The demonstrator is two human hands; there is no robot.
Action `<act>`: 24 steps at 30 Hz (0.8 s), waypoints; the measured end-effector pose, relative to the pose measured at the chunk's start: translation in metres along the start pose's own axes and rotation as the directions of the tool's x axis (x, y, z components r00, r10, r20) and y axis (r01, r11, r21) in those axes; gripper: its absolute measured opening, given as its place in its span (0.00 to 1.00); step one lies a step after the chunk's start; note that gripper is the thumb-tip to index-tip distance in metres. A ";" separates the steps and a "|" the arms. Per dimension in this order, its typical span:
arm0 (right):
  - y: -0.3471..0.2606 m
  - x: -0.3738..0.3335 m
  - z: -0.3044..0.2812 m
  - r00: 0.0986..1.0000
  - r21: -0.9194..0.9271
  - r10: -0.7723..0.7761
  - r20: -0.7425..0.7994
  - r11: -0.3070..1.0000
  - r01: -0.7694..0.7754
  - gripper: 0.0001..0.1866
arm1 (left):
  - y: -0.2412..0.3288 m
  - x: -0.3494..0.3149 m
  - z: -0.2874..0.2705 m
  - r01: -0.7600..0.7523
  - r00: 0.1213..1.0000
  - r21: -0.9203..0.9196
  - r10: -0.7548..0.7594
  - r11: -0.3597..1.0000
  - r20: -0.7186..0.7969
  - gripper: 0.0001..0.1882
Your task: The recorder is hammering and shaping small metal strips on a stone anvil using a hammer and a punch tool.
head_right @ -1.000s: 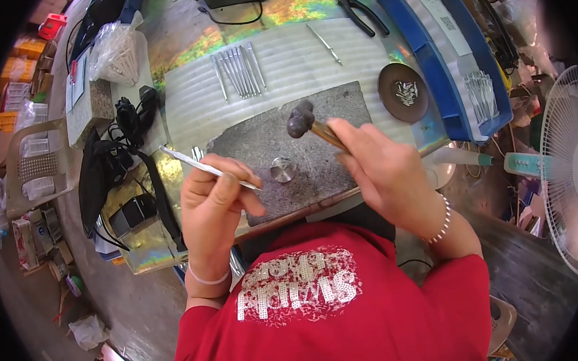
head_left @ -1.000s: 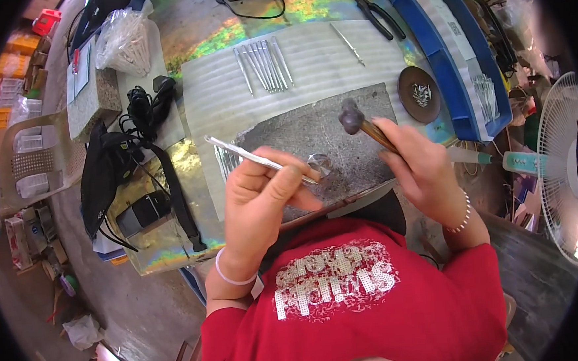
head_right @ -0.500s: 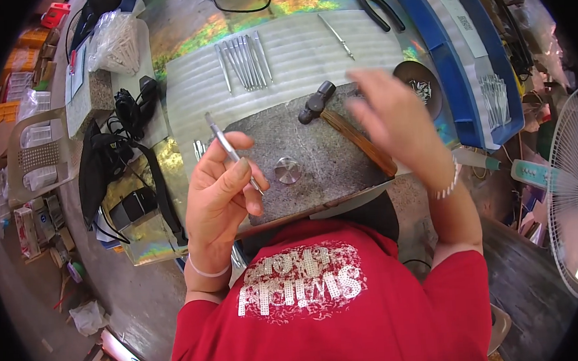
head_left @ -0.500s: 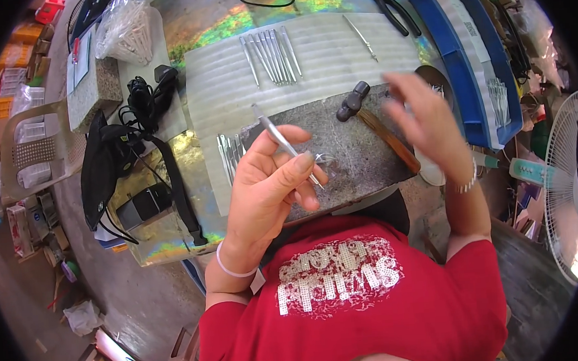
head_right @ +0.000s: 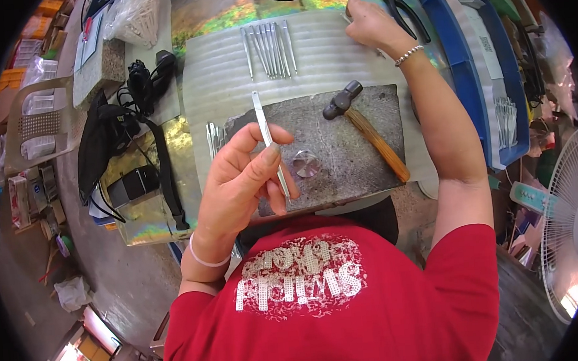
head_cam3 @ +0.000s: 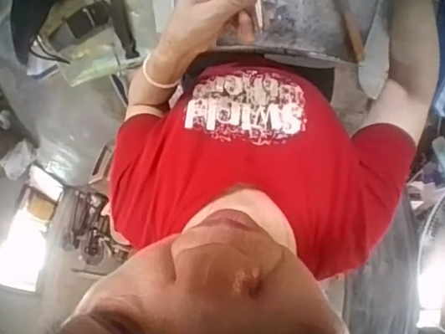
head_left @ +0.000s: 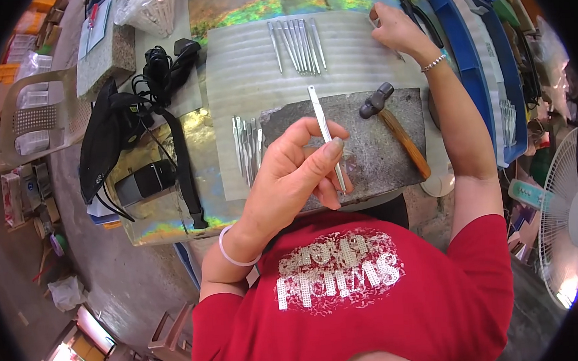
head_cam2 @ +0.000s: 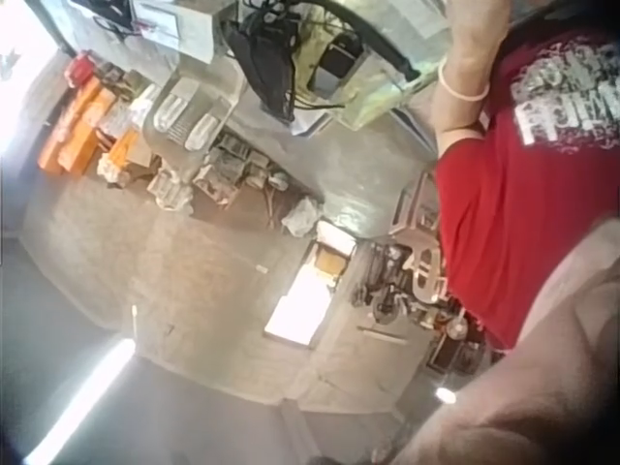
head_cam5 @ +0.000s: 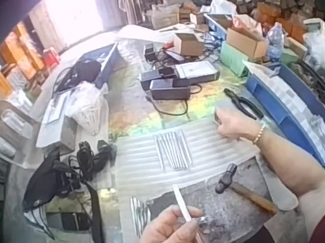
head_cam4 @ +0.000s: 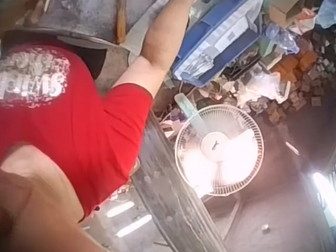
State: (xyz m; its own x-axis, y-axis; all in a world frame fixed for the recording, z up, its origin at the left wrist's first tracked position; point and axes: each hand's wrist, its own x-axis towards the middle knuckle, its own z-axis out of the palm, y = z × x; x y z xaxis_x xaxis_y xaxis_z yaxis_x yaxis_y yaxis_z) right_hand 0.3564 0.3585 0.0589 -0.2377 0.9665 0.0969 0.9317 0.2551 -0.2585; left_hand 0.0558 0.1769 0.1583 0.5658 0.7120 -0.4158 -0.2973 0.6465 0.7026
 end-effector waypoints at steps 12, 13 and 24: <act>-0.155 -0.138 -0.117 0.969 0.840 -0.083 0.232 0.520 -0.157 0.07 | -0.024 -0.011 -0.003 -0.282 0.953 0.394 0.302 0.875 0.011 0.10; -0.162 -0.147 -0.112 0.961 0.879 -0.092 0.260 0.435 -0.196 0.06 | -0.026 -0.011 -0.002 -0.308 0.943 0.404 0.333 0.861 0.008 0.11; -0.191 -0.176 -0.088 0.992 0.975 0.074 0.098 0.191 -0.110 0.05 | -0.038 -0.029 0.004 -0.411 0.900 0.486 0.426 0.771 0.086 0.15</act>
State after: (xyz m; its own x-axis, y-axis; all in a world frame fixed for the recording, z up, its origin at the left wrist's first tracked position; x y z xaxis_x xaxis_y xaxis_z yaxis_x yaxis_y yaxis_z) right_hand 0.2445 0.1376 0.1762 -0.1942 0.9808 -0.0167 -0.0640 -0.0297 -0.9975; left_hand 0.0535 0.1305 0.1460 0.4486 0.8934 -0.0254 -0.0878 0.0724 0.9935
